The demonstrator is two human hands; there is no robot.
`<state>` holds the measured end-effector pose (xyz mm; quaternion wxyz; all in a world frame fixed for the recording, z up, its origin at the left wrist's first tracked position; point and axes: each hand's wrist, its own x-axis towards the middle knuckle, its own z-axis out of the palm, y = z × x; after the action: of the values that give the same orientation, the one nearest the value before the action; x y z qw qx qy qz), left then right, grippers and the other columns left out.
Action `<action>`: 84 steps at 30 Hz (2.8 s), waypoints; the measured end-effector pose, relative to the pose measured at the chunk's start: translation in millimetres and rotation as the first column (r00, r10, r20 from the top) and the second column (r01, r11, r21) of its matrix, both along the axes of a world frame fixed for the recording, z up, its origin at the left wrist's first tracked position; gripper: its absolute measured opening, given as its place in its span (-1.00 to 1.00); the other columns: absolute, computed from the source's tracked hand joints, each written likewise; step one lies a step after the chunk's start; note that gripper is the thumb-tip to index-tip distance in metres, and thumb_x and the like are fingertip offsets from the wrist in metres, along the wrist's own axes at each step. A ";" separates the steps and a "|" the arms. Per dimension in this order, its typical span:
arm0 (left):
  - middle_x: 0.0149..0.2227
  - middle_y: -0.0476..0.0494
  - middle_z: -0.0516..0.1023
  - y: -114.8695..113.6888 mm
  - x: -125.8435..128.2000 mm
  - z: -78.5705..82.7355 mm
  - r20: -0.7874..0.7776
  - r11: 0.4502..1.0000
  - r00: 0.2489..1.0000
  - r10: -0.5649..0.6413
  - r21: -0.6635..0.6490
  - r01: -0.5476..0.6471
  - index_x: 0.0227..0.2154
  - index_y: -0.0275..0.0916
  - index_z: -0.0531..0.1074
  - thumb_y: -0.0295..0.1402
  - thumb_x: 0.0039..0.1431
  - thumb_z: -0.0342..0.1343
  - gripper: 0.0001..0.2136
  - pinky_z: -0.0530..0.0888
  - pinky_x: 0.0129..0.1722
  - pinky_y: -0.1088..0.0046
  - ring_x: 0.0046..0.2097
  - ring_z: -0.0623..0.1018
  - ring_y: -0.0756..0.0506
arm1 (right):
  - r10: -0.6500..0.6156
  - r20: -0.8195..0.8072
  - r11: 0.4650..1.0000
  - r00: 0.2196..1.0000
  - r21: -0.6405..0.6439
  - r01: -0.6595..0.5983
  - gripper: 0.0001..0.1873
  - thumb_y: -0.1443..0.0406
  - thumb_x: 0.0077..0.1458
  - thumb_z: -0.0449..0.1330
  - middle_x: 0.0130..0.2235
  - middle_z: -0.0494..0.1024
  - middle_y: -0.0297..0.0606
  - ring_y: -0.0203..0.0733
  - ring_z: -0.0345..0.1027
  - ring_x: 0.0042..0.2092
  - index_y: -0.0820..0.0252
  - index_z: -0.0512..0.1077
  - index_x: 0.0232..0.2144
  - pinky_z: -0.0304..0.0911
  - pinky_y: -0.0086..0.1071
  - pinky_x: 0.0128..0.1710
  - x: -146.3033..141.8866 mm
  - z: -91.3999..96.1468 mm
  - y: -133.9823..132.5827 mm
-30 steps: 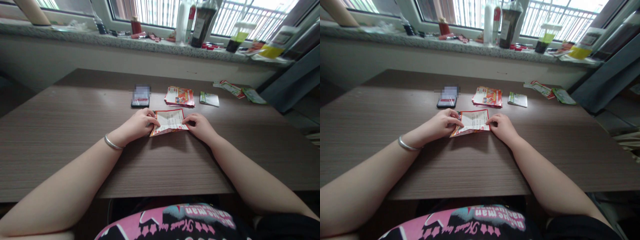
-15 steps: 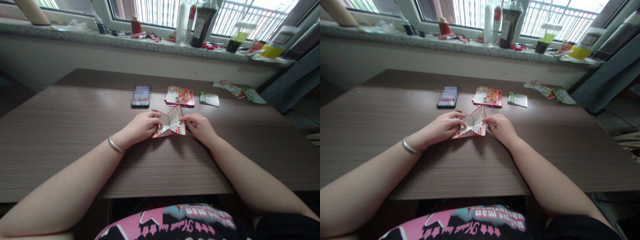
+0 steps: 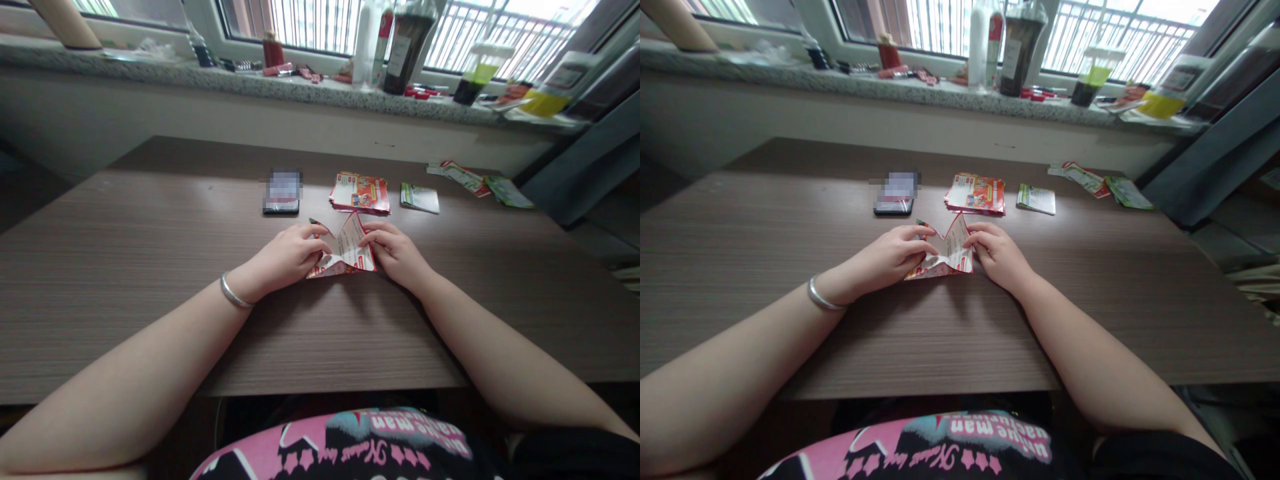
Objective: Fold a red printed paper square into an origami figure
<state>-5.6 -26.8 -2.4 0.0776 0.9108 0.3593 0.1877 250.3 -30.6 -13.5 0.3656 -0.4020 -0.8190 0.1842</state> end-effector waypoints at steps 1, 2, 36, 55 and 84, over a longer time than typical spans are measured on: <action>0.09 -0.21 0.43 -0.6 0.5 0.5 0.013 1.000 1.000 -0.005 0.001 0.005 -0.16 -0.17 0.55 -0.42 0.27 -0.05 -0.74 0.39 0.10 0.18 0.06 0.46 -0.17 | 0.001 -0.020 1.000 1.000 -0.013 -0.001 -0.74 0.38 0.22 0.03 0.00 0.48 -0.22 -0.13 0.34 0.07 0.05 0.52 -0.28 0.22 -0.08 0.15 0.2 0.2 -0.1; 0.07 -0.22 0.43 -1.3 1.1 1.1 0.029 1.000 1.000 -0.002 0.003 0.002 -0.11 -0.18 0.53 -0.42 0.26 -0.05 -0.73 0.39 0.09 0.20 0.05 0.46 -0.16 | 0.002 -0.042 1.000 0.999 -0.031 -0.004 -0.75 0.36 0.22 0.04 -0.02 0.49 -0.22 -0.13 0.35 0.06 0.04 0.52 -0.25 0.23 -0.09 0.14 0.3 0.6 -0.2; 0.12 -0.26 0.25 -8.8 6.1 -2.5 0.143 0.955 0.947 0.286 -0.126 -0.270 0.21 -0.19 0.19 -0.20 0.07 0.24 -0.36 0.36 0.16 0.12 0.10 0.40 -0.23 | 0.187 -0.226 0.816 0.956 -0.505 -0.279 -0.59 0.23 0.12 0.14 0.17 0.44 -0.30 -0.06 0.22 0.24 0.01 0.45 0.04 0.02 -0.04 0.30 20.0 10.8 5.6; -0.24 -0.08 0.61 -7.3 5.0 6.8 0.063 0.956 0.962 0.265 -0.149 -0.254 -0.13 -0.12 0.51 -0.18 0.17 0.13 -0.75 0.43 -0.20 0.34 -0.21 0.56 -0.14 | 0.100 -0.060 0.924 0.993 -0.364 -0.115 -0.52 0.16 0.04 0.27 -0.05 0.57 -0.22 -0.10 0.45 -0.10 0.10 0.47 0.04 0.38 -0.25 -0.15 7.2 6.7 -3.4; -0.24 -0.14 0.55 -11.1 10.3 2.9 0.266 0.898 0.883 0.386 -0.329 -0.293 0.08 -0.28 0.26 -0.25 0.05 0.23 -0.47 0.45 -0.23 0.36 -0.26 0.56 -0.12 | -0.063 -0.286 0.790 0.956 -0.599 -0.127 -0.60 0.18 -0.14 0.37 -0.42 0.59 -0.32 -0.27 0.43 -0.44 0.17 0.49 -0.21 0.34 -0.41 -0.43 -14.2 6.2 -10.8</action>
<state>4.7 -37.8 0.5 0.2288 0.7691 0.5198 0.2930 236.1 -41.3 -7.3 0.3291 -0.4529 -0.6590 0.5023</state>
